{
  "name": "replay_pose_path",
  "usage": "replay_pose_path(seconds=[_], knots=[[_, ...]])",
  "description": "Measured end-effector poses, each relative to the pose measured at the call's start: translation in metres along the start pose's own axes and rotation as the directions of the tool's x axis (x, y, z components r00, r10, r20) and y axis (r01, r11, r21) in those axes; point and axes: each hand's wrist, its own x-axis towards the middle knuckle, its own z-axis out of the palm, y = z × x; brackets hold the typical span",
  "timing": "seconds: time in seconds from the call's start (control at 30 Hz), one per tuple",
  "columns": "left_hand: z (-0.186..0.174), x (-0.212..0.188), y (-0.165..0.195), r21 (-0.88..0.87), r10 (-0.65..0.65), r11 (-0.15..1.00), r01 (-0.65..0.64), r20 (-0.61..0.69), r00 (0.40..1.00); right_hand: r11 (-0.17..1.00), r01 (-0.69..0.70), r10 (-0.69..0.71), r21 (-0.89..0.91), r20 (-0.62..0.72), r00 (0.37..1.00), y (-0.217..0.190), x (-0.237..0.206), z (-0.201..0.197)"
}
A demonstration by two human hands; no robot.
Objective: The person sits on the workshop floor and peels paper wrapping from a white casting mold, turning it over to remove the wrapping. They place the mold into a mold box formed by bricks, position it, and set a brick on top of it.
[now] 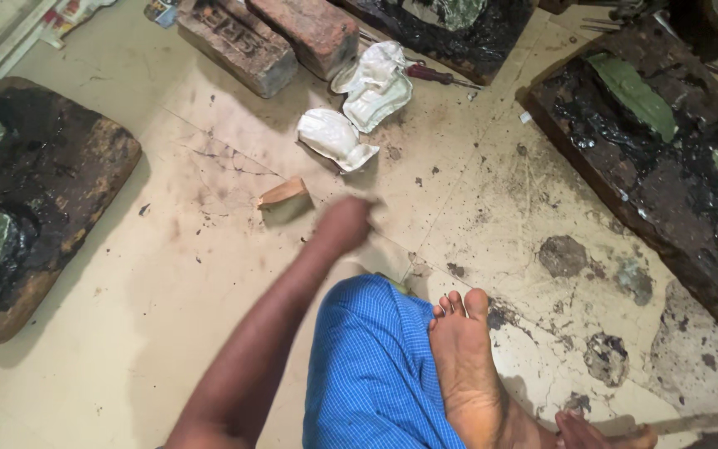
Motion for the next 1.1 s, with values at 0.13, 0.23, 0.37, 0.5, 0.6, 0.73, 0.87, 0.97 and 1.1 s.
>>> replay_pose_path(seconds=[0.13,0.23,0.37,0.5,0.6,0.73,0.87,0.97,1.1], knots=[[0.069,-0.011,0.036,0.183,0.216,0.943,-0.279,0.304,0.928,0.906,0.337,-0.359,-0.256,-0.043,0.932,0.090,-0.061,-0.042],[0.099,0.001,0.051,0.352,0.281,0.847,-0.399,0.341,0.897,0.926,0.201,-0.205,-0.321,0.021,0.979,0.075,-0.079,-0.048],[0.090,0.023,0.038,0.371,0.213,0.840,-0.396,0.445,0.870,0.928,0.070,-0.067,-0.365,0.021,0.998,-0.017,-0.050,-0.061],[0.045,0.030,-0.005,0.190,0.138,0.969,-0.161,0.128,0.982,0.886,-0.118,0.116,-0.448,-0.031,0.993,-0.072,-0.016,-0.062],[0.014,0.033,-0.026,0.173,0.076,0.982,-0.070,-0.032,0.997,0.900,-0.128,0.140,-0.417,-0.001,0.990,-0.081,-0.006,-0.064],[-0.011,0.038,-0.015,0.188,0.196,0.969,-0.159,-0.196,0.961,0.895,-0.161,0.182,-0.415,0.011,0.983,-0.087,-0.003,-0.063],[-0.010,0.030,0.034,0.101,0.230,0.972,-0.214,-0.188,0.955,0.911,-0.177,0.182,-0.373,-0.022,0.983,-0.085,-0.003,-0.060],[-0.001,-0.003,0.072,-0.004,0.373,0.925,-0.381,-0.191,0.908,0.888,-0.182,0.255,-0.422,0.122,0.959,-0.079,-0.013,-0.074],[0.013,-0.052,0.116,-0.053,0.385,0.914,-0.402,-0.197,0.902,0.824,-0.189,0.315,-0.533,0.155,0.936,-0.078,-0.029,-0.125]])
